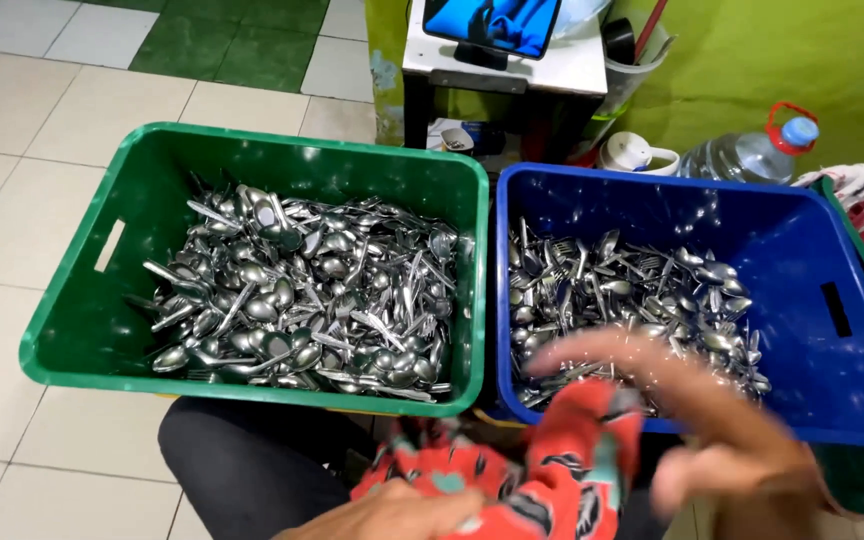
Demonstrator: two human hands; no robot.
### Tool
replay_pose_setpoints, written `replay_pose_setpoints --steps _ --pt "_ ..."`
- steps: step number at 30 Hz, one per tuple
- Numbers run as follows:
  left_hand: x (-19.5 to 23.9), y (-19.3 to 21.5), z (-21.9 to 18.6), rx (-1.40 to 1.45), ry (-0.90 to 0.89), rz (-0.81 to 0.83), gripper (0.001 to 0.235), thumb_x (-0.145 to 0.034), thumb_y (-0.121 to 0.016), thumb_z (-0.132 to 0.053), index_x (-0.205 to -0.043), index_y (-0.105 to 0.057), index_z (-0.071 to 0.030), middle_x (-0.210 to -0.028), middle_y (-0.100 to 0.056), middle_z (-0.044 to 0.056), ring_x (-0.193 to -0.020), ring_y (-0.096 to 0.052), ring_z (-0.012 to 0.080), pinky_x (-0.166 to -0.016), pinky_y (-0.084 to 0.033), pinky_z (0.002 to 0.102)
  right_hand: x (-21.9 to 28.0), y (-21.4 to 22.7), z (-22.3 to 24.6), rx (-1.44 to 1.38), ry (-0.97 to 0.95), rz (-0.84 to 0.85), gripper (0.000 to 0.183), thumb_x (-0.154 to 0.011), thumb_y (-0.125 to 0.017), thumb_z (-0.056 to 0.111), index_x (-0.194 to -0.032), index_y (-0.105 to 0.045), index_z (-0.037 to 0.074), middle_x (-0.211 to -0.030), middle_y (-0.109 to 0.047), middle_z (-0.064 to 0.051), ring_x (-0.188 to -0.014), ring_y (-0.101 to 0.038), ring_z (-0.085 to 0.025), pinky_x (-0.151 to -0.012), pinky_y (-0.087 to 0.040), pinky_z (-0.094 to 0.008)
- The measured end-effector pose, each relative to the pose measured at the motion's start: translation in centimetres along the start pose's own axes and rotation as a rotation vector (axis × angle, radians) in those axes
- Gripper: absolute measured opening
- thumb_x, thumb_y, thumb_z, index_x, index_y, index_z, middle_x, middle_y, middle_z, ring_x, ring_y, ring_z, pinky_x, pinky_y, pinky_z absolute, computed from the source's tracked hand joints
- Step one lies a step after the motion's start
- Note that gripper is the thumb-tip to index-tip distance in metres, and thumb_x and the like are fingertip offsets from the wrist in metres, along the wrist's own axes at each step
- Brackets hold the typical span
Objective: The person sits on the floor and dries metal spoons and forks one by one using a patterned cloth. They pick each utensil from a green bin, wipe it dry, and place it into a blue bin. The process is repeated continuously throughout the clip.
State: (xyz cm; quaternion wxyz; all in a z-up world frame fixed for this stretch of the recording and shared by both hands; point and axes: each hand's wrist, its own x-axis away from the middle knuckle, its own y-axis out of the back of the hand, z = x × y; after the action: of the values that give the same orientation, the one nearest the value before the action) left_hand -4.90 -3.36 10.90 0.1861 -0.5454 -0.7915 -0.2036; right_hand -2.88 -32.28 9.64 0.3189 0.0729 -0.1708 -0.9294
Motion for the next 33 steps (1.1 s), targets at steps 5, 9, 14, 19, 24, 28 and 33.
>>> replay_pose_setpoints --steps 5,9,14,19,24,28,33 --pt "-1.2 -0.2 4.3 0.184 -0.078 -0.277 0.041 -0.087 -0.063 -0.052 -0.115 -0.064 -0.022 -0.086 -0.067 -0.005 -0.084 -0.058 0.0013 -0.076 -0.045 0.019 -1.2 -4.5 -2.6 -0.115 0.089 0.349 0.071 -0.101 -0.055 0.058 -0.142 -0.052 0.000 -0.133 -0.068 -0.016 -0.115 -0.069 -0.023 -0.093 -0.053 -0.036" --pt "-0.4 0.5 5.4 0.019 -0.446 -0.501 0.017 -0.096 -0.069 -0.028 -0.105 -0.066 -0.013 -0.087 -0.065 -0.001 -0.073 -0.055 0.0095 -0.065 -0.043 0.024 -0.7 -5.4 -2.3 -0.287 0.123 0.286 0.053 -0.107 -0.052 0.048 -0.077 -0.051 0.004 -0.097 -0.056 -0.014 -0.084 -0.054 -0.028 -0.077 -0.041 -0.041" --pt "0.2 1.5 6.4 -0.345 -0.654 -0.665 0.026 -0.094 -0.071 -0.035 -0.103 -0.068 -0.011 -0.095 -0.074 -0.002 -0.082 -0.069 0.0141 -0.090 -0.049 0.033 -0.7 -5.4 -2.8 -0.314 0.215 0.179 0.043 -0.105 -0.056 0.033 -0.081 -0.059 -0.002 -0.096 -0.068 -0.019 -0.078 -0.062 -0.030 -0.074 -0.050 -0.042" --pt "-2.3 1.7 6.5 -0.495 -0.576 -1.095 0.041 -0.089 -0.072 -0.042 -0.111 -0.059 -0.010 -0.105 -0.066 0.007 -0.097 -0.063 0.0236 -0.088 -0.046 0.039 -0.4 -6.0 -2.5 -0.209 0.349 0.027 0.033 -0.101 -0.061 0.019 -0.077 -0.056 -0.003 -0.063 -0.053 -0.011 -0.051 -0.051 -0.029 -0.053 -0.042 -0.039" --pt "-5.3 -2.2 5.4 -0.084 -0.651 -0.945 0.051 -0.094 -0.056 -0.051 -0.118 -0.065 -0.006 -0.111 -0.074 0.012 -0.101 -0.073 0.0213 -0.087 -0.055 0.032 -1.4 -5.8 -2.1 -0.073 0.327 -0.105 0.019 -0.093 -0.061 0.012 -0.077 -0.060 0.002 -0.067 -0.061 -0.005 -0.055 -0.058 -0.022 -0.054 -0.048 -0.035" --pt "-6.4 -3.3 4.1 -0.015 -0.691 -0.887 0.027 -0.101 -0.053 -0.017 -0.117 -0.065 0.001 -0.103 -0.075 0.016 -0.081 -0.071 0.0282 -0.073 -0.051 0.038 -1.2 -7.3 -3.0 0.001 0.367 -0.410 0.015 -0.090 -0.064 0.015 -0.092 -0.069 0.002 -0.074 -0.061 -0.004 -0.065 -0.046 -0.017 -0.065 -0.038 -0.028" --pt "-7.0 -3.2 3.4 -0.032 -0.872 -0.810 0.016 -0.104 -0.054 -0.009 -0.116 -0.060 -0.001 -0.110 -0.064 0.015 -0.096 -0.067 0.0310 -0.084 -0.053 0.041 -0.8 -7.9 -2.2 -0.101 0.126 -0.507 0.044 -0.086 -0.067 0.035 -0.114 -0.053 0.004 -0.114 -0.062 -0.013 -0.101 -0.069 -0.022 -0.090 -0.062 -0.032"
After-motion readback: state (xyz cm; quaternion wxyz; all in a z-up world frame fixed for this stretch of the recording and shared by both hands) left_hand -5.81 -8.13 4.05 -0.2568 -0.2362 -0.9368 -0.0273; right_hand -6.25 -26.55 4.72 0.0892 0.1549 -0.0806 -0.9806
